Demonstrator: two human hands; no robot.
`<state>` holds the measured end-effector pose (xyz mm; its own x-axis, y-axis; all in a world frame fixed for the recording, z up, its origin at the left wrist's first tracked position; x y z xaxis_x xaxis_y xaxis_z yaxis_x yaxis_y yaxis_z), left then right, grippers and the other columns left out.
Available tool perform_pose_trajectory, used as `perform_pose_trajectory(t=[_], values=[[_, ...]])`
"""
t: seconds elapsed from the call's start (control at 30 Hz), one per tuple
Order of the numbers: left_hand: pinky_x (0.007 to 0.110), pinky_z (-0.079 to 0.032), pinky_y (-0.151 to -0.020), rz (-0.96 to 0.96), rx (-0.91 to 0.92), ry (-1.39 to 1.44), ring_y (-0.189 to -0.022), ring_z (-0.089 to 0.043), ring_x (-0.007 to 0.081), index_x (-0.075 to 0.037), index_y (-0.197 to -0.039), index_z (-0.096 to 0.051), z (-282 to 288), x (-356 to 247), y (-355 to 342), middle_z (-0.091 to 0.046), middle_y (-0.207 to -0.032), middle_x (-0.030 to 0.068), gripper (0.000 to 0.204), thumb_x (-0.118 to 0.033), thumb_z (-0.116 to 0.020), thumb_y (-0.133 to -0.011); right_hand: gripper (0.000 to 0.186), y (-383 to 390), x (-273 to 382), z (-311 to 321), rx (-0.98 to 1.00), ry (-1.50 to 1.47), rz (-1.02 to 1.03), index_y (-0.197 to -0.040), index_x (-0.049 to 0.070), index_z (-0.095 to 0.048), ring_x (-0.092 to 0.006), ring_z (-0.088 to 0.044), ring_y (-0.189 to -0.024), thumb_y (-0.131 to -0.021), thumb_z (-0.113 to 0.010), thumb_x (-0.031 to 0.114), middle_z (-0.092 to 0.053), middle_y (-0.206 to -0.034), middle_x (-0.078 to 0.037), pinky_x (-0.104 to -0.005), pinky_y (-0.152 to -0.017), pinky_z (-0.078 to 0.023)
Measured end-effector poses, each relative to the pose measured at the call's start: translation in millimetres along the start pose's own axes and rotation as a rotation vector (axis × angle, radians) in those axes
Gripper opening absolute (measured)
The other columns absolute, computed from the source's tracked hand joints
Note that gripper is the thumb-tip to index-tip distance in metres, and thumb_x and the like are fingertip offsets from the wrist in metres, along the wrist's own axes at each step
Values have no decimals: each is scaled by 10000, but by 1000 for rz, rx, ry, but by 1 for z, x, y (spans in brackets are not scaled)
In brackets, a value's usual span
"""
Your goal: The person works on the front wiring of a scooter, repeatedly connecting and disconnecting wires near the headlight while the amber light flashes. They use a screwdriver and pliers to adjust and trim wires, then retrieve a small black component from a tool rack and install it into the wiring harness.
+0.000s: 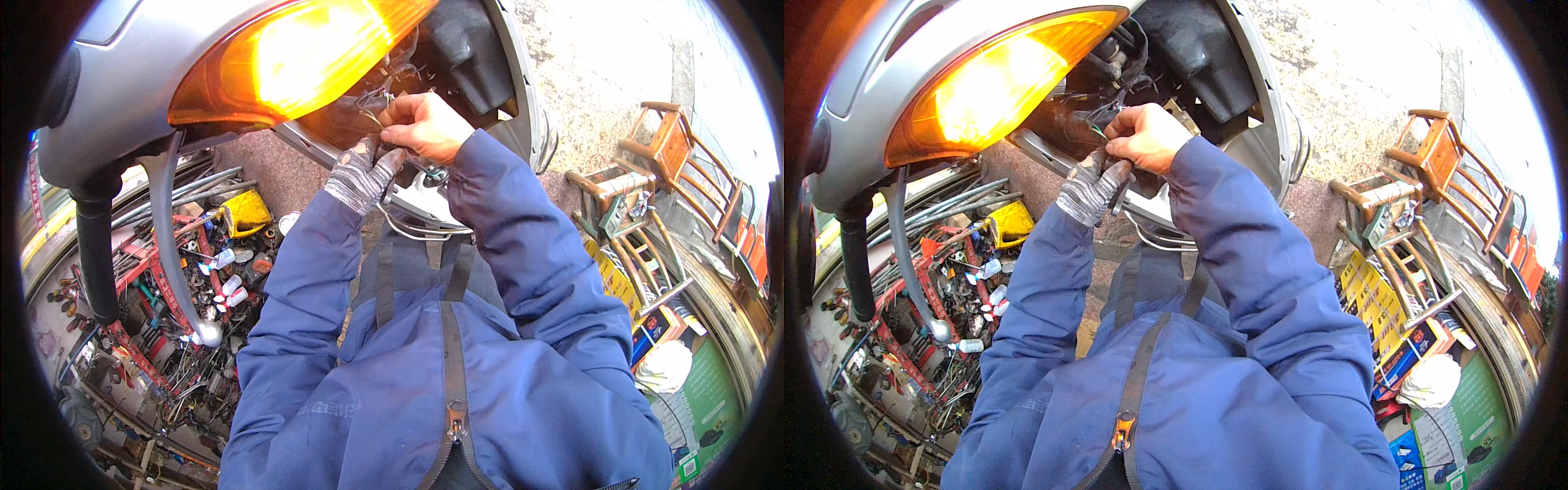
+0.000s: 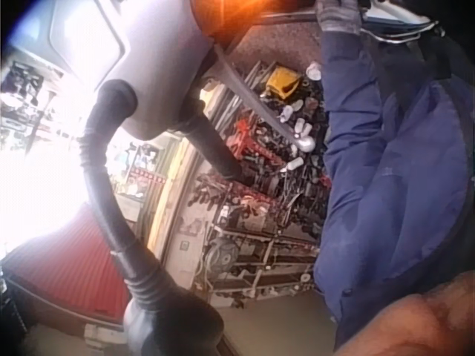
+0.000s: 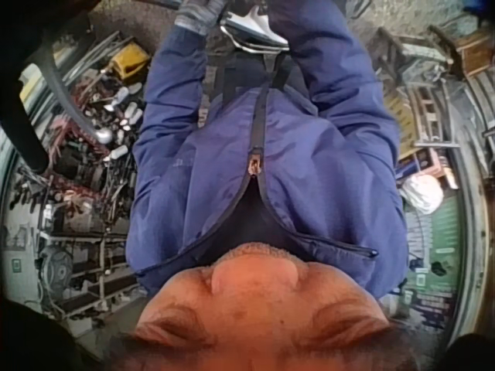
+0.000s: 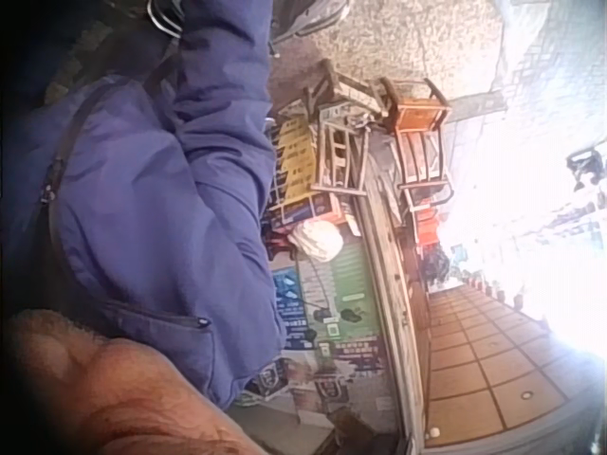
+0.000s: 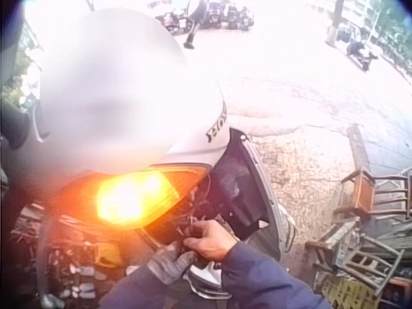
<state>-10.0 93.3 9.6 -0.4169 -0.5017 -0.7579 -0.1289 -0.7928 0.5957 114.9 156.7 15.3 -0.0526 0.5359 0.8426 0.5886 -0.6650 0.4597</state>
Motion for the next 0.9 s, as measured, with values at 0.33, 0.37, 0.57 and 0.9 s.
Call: perform_pose_trajectory(t=[0.33, 0.37, 0.57, 0.9], values=[[268, -467, -667, 40, 223, 23, -798, -588, 100, -34, -1049, -628, -6, -7, -11, -656, -878, 31, 382, -380, -612, -890, 360, 11, 1, 11, 70, 216, 73, -1114, -25, -639, -192, -639, -903, -780, -614, 109, -685, -987, -140, -294, -853, -482], [258, -474, -715, 61, 259, 195, -860, -588, 90, -36, -1071, -629, -9, -7, -12, -658, -930, 27, 393, -382, -622, -885, 354, 12, 0, 12, 59, 220, 58, -1114, -21, -640, -191, -639, -903, -785, -610, 106, -685, -988, -139, -293, -852, -482], [282, -508, -756, 176, 321, 582, -853, -619, 143, -18, -1071, -619, -15, -7, -9, -659, -942, 73, 376, -347, -620, -890, 313, 22, -4, 18, -12, 137, 51, -1099, -8, -649, -178, -635, -882, -811, -583, 93, -689, -960, -125, -291, -839, -481], [281, -545, -715, 171, 490, 625, -799, -656, 159, -7, -1085, -619, -12, -17, -5, -674, -915, 87, 409, -364, -602, -886, 336, 43, -2, 18, 62, 291, 248, -1136, 3, -616, -161, -576, -979, -802, -590, 29, -625, -1038, -83, -299, -872, -464]])
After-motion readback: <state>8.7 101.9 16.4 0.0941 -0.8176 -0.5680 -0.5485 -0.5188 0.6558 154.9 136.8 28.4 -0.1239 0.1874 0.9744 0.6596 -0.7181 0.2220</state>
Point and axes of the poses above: each hand's wrist, its own y-axis away from the middle knuckle, its own z-axis out of the back of the hand, x = y × z, the point moved 5 cm from there along -y, towards the middle knuckle
